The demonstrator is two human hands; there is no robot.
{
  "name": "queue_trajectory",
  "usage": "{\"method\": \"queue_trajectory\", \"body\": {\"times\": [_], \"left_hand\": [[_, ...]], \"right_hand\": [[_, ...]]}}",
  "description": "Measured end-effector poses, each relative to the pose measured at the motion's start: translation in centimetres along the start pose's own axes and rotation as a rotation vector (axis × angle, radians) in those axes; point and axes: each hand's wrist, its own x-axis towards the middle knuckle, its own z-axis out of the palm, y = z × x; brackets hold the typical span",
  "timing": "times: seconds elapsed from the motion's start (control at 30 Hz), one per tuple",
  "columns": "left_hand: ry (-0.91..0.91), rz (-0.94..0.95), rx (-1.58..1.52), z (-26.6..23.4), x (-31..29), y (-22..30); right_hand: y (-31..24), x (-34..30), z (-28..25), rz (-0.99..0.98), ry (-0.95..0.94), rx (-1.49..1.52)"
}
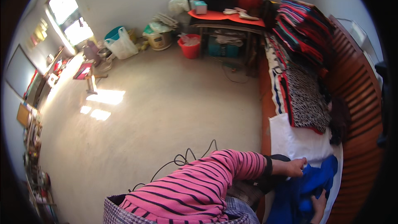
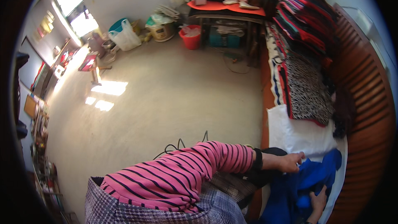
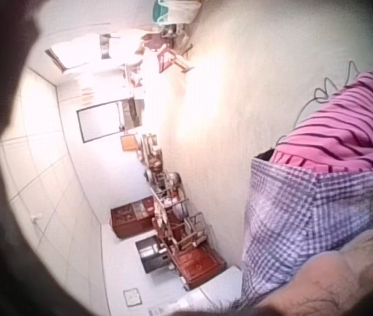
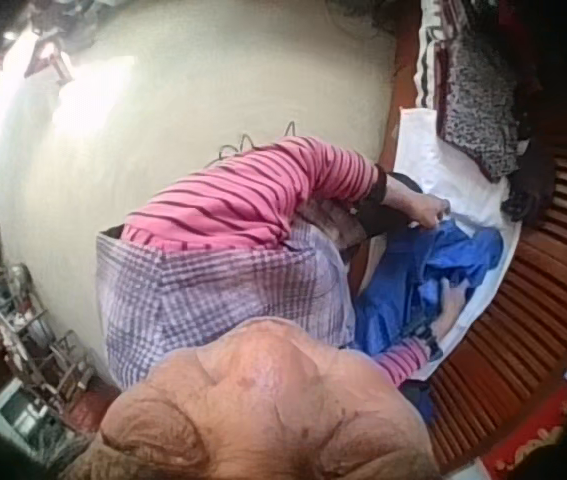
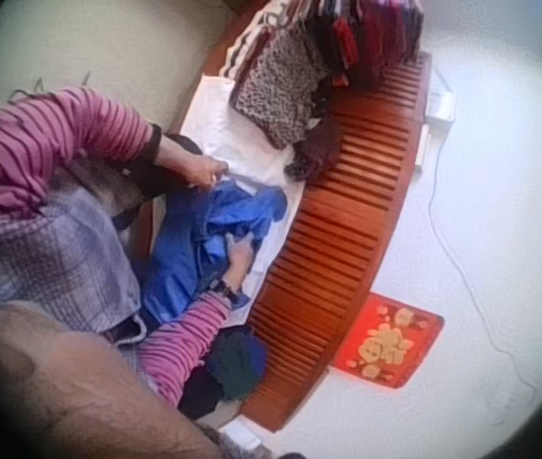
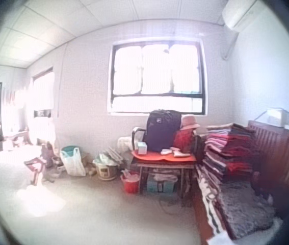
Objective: The person folds a patterned shirt and places it on a stack of folded clothes. Then, the person unfolds a blue jacket, smooths it out, and begins folding it on the bed.
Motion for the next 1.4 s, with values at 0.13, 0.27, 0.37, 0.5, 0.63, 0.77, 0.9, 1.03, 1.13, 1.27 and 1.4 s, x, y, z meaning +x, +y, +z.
{"method": "queue_trajectory", "body": {"times": [0.13, 0.27, 0.37, 0.5, 0.63, 0.77, 0.9, 1.03, 1.13, 1.27, 1.4], "left_hand": [[0.115, 0.095, 0.123, -0.4, 0.2, -0.5], [0.135, 0.105, -0.010, -1.4, -0.1, -1.0], [0.129, 0.147, 0.039, -2.1, -0.4, -0.9], [0.096, 0.122, 0.000, -2.3, -0.5, -0.8], [0.038, 0.170, 0.043, -1.7, -0.4, -1.1], [-0.077, 0.148, 0.138, -0.5, 0.0, -1.3], [-0.123, 0.133, 0.363, 2.3, 0.7, -1.7], [-0.255, 0.082, 0.545, 5.8, 2.0, -2.4], [-0.544, -0.088, 0.483, 9.0, 3.2, -1.9], [-0.945, -0.020, 0.592, 15.9, 2.0, 0.4], [-1.100, -0.157, 0.705, 23.3, -2.0, 2.1]], "right_hand": [[-4.2, 1.4, -1.0, 0.000, -0.187, -0.187], [-5.6, 3.1, 0.9, 0.059, -0.272, -0.193], [-5.0, 4.5, 2.1, 0.085, -0.311, -0.186], [-2.9, 5.5, 3.1, 0.121, -0.325, -0.134], [1.8, 5.4, 3.6, 0.066, -0.217, -0.024], [10.1, 5.0, 1.6, -0.180, 0.261, 0.003], [21.8, 2.8, -6.5, 0.048, 0.584, -0.160], [31.3, -6.1, -16.5, 0.364, 0.747, 0.122], [33.9, -14.4, -21.8, 0.539, 0.945, 0.294], [32.8, -23.9, -24.0, 0.575, 1.258, 0.814], [29.4, -30.0, -23.0, 0.530, 1.447, 0.943]]}}
